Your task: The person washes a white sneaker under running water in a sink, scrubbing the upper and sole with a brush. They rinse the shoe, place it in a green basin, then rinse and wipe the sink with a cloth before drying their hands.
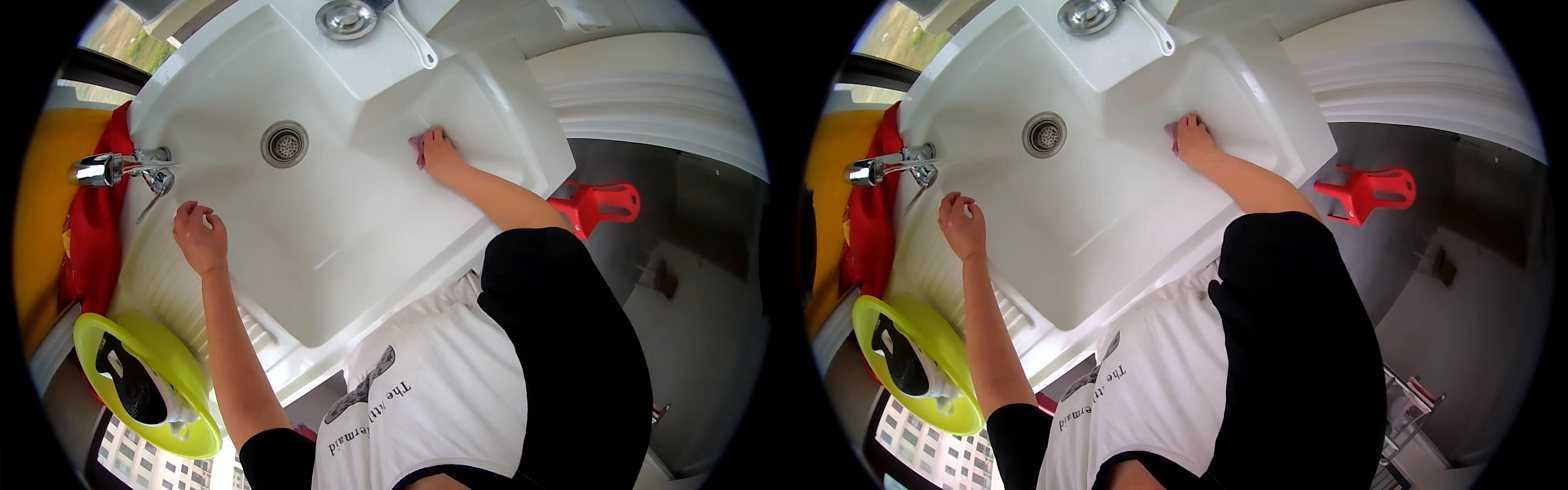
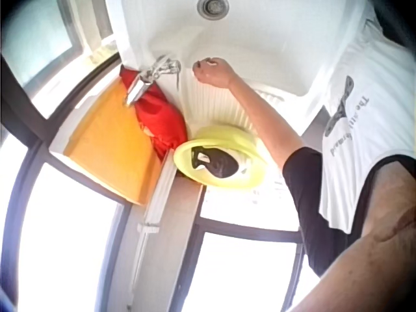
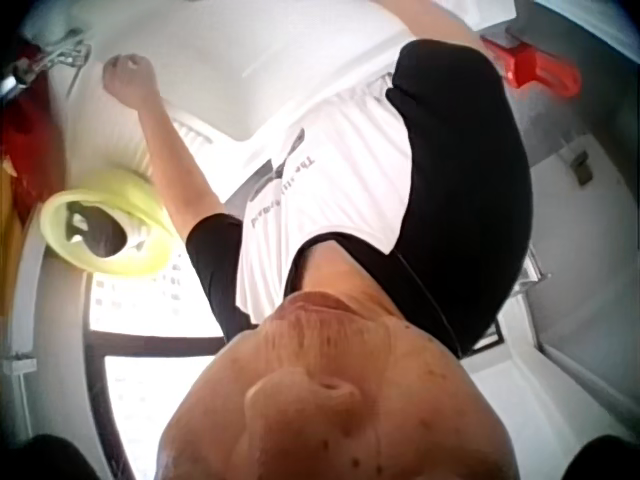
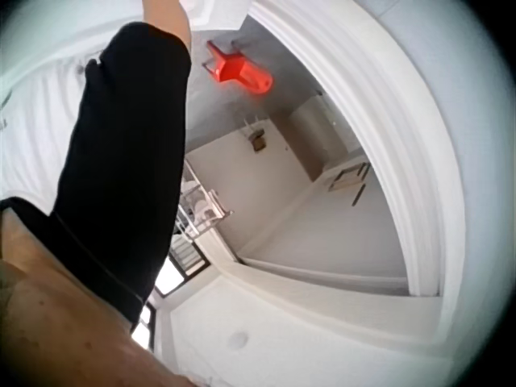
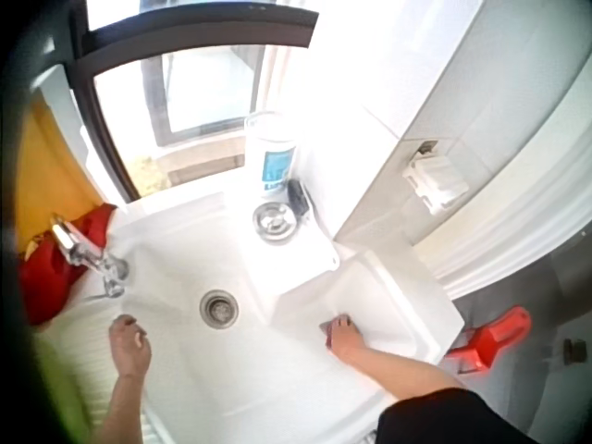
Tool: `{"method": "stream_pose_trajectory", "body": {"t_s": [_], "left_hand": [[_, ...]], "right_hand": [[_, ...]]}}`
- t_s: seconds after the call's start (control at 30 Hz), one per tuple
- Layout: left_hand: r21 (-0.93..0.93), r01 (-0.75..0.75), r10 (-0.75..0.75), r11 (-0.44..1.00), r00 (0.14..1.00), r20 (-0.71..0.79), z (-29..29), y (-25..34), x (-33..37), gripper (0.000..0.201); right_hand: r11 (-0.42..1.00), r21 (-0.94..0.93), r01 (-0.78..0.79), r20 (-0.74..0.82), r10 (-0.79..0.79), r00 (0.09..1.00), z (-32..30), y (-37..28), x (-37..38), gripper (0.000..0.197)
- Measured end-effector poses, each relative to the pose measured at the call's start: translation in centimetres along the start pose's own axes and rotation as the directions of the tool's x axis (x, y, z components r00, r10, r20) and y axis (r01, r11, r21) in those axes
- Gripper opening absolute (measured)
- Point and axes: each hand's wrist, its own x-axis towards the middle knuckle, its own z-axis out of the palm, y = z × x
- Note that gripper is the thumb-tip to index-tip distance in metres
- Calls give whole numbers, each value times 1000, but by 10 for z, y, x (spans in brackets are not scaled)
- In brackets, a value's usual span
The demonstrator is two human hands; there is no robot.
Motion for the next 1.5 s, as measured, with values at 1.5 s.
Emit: {"method": "stream_pose_trajectory", "body": {"t_s": [1.5], "left_hand": [[-444, 383, 176, -810, 881, 439, 145, 21, 20, 34]], "right_hand": [[333, 901, 277, -343, 156, 926, -129, -324, 56, 34]]}}
